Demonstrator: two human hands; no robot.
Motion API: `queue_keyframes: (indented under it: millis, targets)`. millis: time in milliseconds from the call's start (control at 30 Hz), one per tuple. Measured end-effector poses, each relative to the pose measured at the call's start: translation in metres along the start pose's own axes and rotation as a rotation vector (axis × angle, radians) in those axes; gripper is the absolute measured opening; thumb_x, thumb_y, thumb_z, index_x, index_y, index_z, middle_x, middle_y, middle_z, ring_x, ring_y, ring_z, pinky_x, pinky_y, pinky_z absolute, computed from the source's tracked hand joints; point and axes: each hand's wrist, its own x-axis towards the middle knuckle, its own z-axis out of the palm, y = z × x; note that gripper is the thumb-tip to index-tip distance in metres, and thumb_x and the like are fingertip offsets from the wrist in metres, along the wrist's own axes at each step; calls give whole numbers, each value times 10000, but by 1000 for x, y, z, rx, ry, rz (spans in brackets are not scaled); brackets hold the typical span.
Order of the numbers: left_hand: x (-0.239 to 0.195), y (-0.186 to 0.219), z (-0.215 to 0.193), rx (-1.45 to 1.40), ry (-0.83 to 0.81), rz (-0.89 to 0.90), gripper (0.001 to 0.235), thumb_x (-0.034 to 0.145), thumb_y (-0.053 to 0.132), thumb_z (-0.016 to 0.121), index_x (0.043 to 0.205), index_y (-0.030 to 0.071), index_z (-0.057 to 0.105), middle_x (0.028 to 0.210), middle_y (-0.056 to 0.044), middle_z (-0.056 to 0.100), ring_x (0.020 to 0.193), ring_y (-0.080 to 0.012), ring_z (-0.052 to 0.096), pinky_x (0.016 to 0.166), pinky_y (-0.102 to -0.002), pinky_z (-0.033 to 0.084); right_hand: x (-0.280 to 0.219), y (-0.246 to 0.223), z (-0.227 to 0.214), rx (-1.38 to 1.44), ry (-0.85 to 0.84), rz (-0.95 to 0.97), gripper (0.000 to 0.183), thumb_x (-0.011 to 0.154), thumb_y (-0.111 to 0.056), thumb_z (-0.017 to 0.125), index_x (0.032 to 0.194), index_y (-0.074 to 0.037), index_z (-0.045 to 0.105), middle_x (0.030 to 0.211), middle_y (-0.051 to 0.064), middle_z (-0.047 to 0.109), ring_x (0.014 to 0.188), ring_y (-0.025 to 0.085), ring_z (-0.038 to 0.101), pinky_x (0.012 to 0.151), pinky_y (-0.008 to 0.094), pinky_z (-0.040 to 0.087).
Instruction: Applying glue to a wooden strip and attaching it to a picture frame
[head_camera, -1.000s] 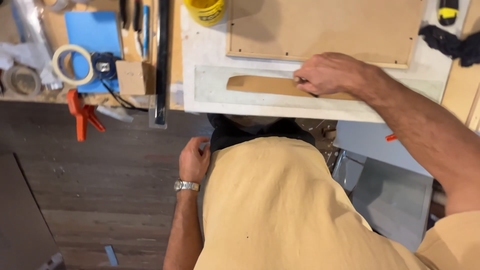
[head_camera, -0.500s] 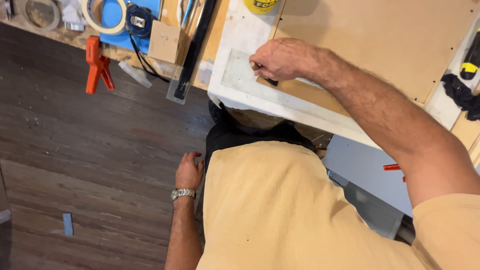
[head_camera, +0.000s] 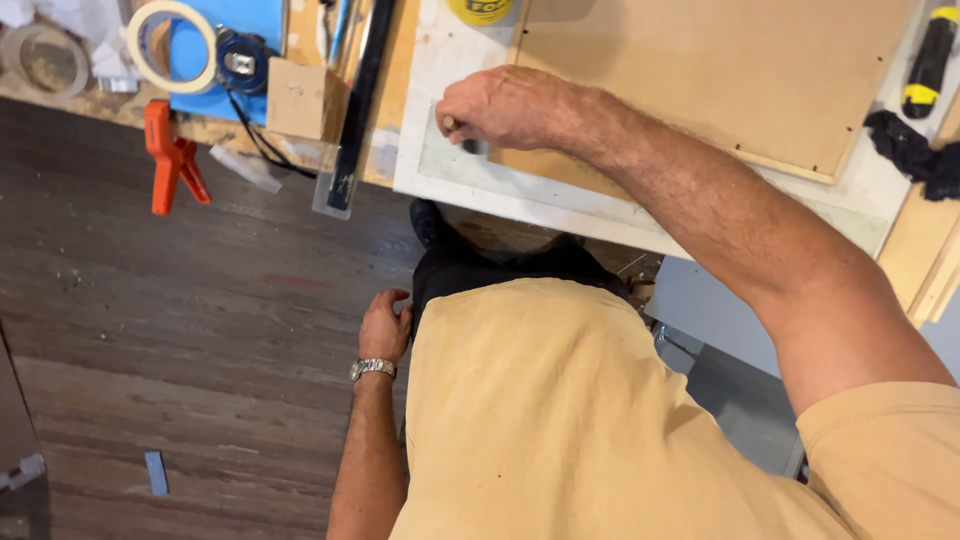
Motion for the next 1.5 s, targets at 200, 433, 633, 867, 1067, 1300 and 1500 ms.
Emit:
queue_keyframes:
  millis: [200, 433, 633, 867, 1067, 1300, 1500]
  targets:
    - [-1, -44, 23, -201, -76, -312, 346, 847, 261, 620, 1143, 143, 756, 1128, -61, 778, 939, -255, 728, 855, -363, 559, -106, -20, -24, 193, 422, 63, 133, 1089, -157, 614, 1183, -82, 670, 980, 62, 685, 761, 218, 587, 696, 374, 467]
    - [-24, -168, 88, -157, -207, -599, 363, 835, 466, 701, 1121, 258, 783, 748, -79, 788, 640, -267, 778, 611, -369, 606, -231, 4, 0, -1, -445, 778, 365, 960, -452, 575, 1010, -129, 736, 993, 211, 801, 1029, 425, 744, 917, 525, 573]
    - [-19, -149, 88, -228, -147, -565, 402, 841, 427, 735, 1172, 201, 768, 933, -118, 800, 736, -294, 782, 615, -403, 627, -191, 36, 43, -100, -474, 596, 282, 1000, -475, 488, 1042, -236, 632, 937, 150, 797, 985, 381, 761, 894, 494, 591]
    - [-4, -83, 50, -238, -121, -469, 383, 893, 440, 654, 1211, 252, 755, 1038, -7, 803, 826, -231, 776, 827, -394, 564, -57, 12, 27, -18, -256, 333, 232, 1032, -407, 513, 988, -191, 586, 861, 147, 761, 913, 403, 745, 810, 531, 582]
    - [-1, -102, 66, -234, -93, -382, 363, 942, 400, 643, 1232, 210, 752, 1238, -76, 754, 1141, -357, 697, 995, -496, 517, 10, -7, 29, 54, 22, 103, 199, 1058, -356, 597, 981, -175, 564, 845, 145, 714, 863, 388, 732, 798, 514, 581]
    - [-10, -136, 88, -243, -144, -470, 354, 896, 407, 684, 1177, 208, 765, 1086, -49, 793, 904, -258, 778, 861, -412, 561, -85, -40, -34, 143, 8, 279, 238, 1046, -322, 614, 1001, -89, 629, 899, 216, 706, 914, 442, 688, 805, 553, 535]
    - [11, -192, 126, -135, -177, -530, 410, 887, 499, 682, 1222, 272, 749, 1148, -17, 785, 1113, -279, 719, 955, -430, 550, -171, 39, 22, -118, -553, 591, 313, 937, -470, 597, 1005, -224, 778, 923, 145, 810, 974, 351, 770, 884, 424, 606]
